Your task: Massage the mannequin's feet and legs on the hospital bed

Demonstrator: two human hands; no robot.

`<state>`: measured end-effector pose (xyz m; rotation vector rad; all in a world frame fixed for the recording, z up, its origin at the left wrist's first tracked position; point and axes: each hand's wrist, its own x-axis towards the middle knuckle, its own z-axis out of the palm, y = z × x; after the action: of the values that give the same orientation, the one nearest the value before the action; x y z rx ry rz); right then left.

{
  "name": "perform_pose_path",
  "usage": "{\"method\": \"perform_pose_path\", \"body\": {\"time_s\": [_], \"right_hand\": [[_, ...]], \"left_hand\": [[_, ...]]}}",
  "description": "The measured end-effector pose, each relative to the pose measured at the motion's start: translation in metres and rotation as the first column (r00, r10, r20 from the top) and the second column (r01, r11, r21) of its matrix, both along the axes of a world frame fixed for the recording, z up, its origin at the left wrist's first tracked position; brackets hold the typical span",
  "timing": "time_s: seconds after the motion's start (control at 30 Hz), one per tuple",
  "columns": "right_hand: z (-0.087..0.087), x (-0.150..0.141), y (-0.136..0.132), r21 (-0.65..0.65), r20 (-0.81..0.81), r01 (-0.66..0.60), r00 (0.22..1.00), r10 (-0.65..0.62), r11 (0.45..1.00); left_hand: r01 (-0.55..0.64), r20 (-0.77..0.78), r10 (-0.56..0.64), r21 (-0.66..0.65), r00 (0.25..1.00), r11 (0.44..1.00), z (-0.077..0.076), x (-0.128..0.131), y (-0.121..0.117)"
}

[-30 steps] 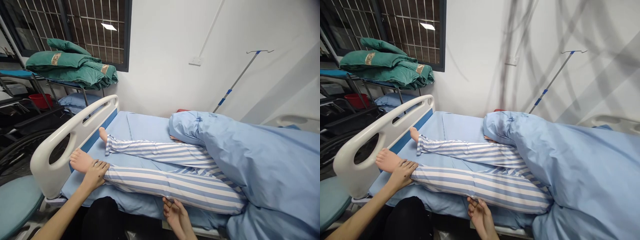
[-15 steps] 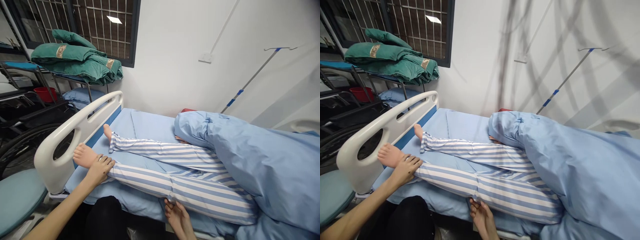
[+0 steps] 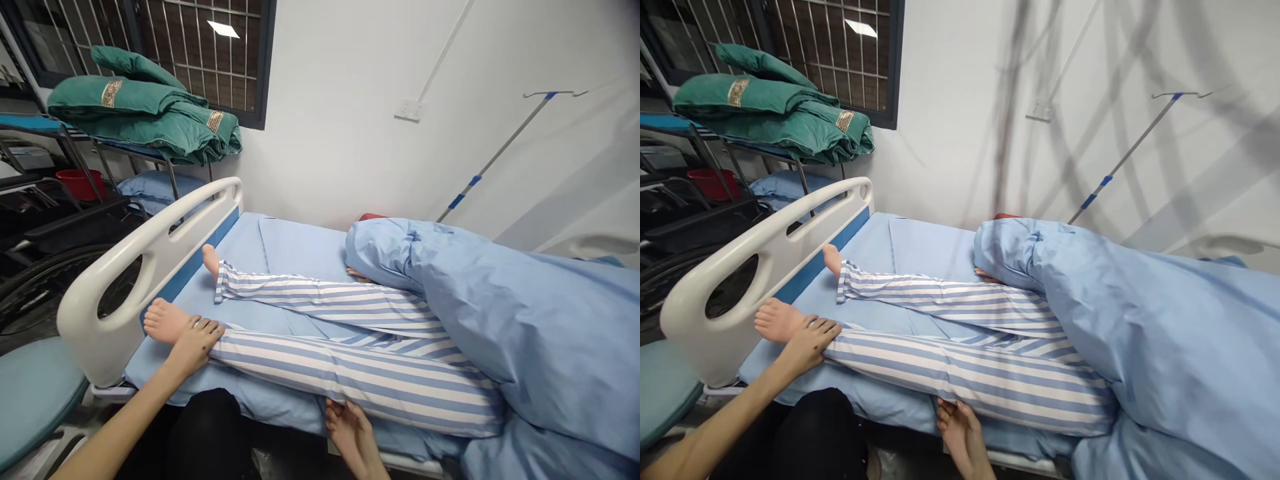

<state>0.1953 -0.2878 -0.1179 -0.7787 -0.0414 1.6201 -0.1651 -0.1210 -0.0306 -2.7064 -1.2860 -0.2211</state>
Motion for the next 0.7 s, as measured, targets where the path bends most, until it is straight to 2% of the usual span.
{"method": "perform_pose_path", "body": {"time_s": [0.13,0.37,0.53,0.63,0.7], "right_hand": [[0.002,-0.002,0.001,-0.008,-0.003,-0.014,1.0,0.014,1.0],[0.008,-0.006,0.002,-0.025,0.064,0.008,0.998,-0.006,1.0],[0.016,-0.007,-0.001,-0.045,0.121,0.011,0.993,-0.006,0.999],[0.021,-0.009,-0.008,-0.1,0.224,-0.041,0.973,0.063,0.994],[0.021,-0.011,-0.015,-0.16,0.368,-0.067,0.922,0.122,0.985]], "left_hand": [[-0.001,0.005,0.001,0.004,1.0,1.0,-0.007,0.0,0.0],[-0.013,0.046,0.01,0.059,0.999,0.998,-0.011,0.002,-0.001],[-0.013,0.066,0.01,0.048,0.998,0.999,-0.014,0.001,-0.003],[-0.016,0.075,0.012,0.054,0.997,0.998,-0.014,0.0,-0.008],[-0.018,0.111,0.01,0.071,0.994,0.997,-0.014,-0.002,-0.017]]}}
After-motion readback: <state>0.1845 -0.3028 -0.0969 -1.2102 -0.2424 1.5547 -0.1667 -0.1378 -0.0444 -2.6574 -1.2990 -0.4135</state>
